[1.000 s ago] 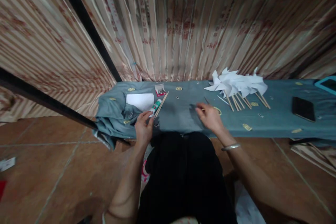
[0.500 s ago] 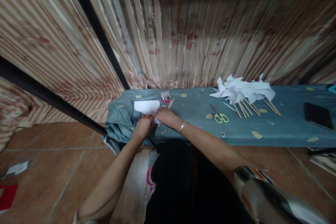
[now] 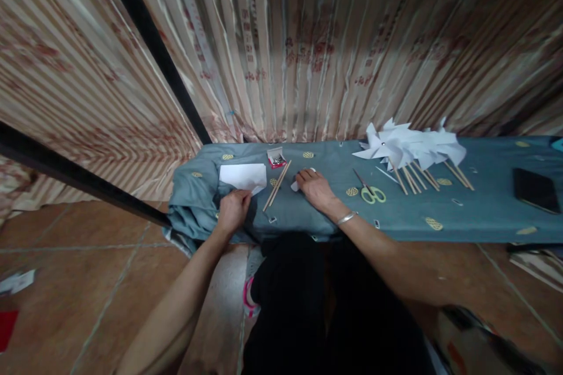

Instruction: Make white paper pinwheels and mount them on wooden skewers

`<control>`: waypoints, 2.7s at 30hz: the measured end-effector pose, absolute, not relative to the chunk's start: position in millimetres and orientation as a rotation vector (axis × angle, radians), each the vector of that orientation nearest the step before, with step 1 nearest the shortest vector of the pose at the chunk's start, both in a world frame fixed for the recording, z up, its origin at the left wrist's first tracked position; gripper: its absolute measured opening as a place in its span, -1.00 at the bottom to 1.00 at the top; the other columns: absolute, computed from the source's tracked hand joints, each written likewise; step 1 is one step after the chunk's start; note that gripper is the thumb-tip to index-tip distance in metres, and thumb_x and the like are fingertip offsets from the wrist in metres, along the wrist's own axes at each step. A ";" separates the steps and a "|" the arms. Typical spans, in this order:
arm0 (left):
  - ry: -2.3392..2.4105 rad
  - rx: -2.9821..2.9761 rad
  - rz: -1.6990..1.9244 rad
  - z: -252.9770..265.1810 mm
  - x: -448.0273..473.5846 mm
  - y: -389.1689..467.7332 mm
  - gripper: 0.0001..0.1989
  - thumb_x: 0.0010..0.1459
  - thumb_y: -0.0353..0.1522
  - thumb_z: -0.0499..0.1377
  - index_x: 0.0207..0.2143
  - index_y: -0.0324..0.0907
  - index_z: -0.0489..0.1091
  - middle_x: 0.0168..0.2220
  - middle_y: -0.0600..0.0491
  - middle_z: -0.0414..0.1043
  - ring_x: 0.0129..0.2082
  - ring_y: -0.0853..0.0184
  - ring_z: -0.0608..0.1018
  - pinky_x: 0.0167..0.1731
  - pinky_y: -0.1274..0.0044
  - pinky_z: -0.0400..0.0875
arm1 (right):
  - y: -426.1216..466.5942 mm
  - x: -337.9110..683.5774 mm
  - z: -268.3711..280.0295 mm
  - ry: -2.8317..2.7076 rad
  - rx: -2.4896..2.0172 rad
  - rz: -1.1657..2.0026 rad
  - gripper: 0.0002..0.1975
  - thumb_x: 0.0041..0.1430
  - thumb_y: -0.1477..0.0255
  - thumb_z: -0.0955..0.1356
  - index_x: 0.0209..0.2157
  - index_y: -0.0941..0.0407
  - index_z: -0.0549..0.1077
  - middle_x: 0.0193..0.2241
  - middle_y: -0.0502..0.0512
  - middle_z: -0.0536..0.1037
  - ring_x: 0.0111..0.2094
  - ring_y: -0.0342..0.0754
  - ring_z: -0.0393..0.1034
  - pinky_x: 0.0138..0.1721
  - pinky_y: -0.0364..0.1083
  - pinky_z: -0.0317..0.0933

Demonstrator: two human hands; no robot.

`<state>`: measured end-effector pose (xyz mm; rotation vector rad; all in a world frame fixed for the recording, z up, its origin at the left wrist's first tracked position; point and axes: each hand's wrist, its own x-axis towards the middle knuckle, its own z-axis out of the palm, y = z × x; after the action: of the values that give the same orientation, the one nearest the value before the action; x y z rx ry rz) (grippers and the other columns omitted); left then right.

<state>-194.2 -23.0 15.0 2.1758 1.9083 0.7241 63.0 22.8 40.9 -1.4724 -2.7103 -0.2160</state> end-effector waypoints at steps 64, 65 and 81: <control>1.332 2.335 1.073 9.8 -31.7 -52.6 -0.67 0.24 -0.31 0.15 0.04 -0.14 0.42 0.07 -0.11 0.46 0.10 0.13 0.44 0.10 0.23 0.35 | -45.4 195.0 13.0 -1.810 -1.322 0.768 -0.79 0.26 0.34 0.29 -0.17 0.08 0.52 -0.07 0.14 0.58 0.00 0.04 0.46 0.07 0.05 0.30; 1.328 2.365 1.061 6.0 -35.4 -51.3 -0.63 0.25 -0.33 0.13 0.11 -0.13 0.35 0.12 -0.12 0.41 0.15 0.13 0.40 0.13 0.21 0.33 | -39.6 194.2 13.7 -1.822 -1.326 0.752 -0.77 0.27 0.35 0.27 -0.15 0.08 0.52 -0.08 0.14 0.58 -0.01 0.04 0.46 0.06 0.04 0.30; 1.287 2.714 0.577 -14.7 -12.1 -71.8 -0.37 0.24 -0.34 0.09 0.31 -0.29 0.01 0.32 -0.25 0.10 0.36 -0.02 0.06 0.26 0.04 0.03 | 3.0 176.9 -7.7 -1.977 -1.681 0.311 -0.73 0.23 0.37 0.30 -0.10 0.19 0.49 0.12 0.34 0.42 0.18 0.14 0.28 0.21 0.10 0.12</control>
<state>-12.1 -71.8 -14.7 2.7136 1.2872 0.5766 176.9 3.0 -7.7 -1.6813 -1.9768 0.3107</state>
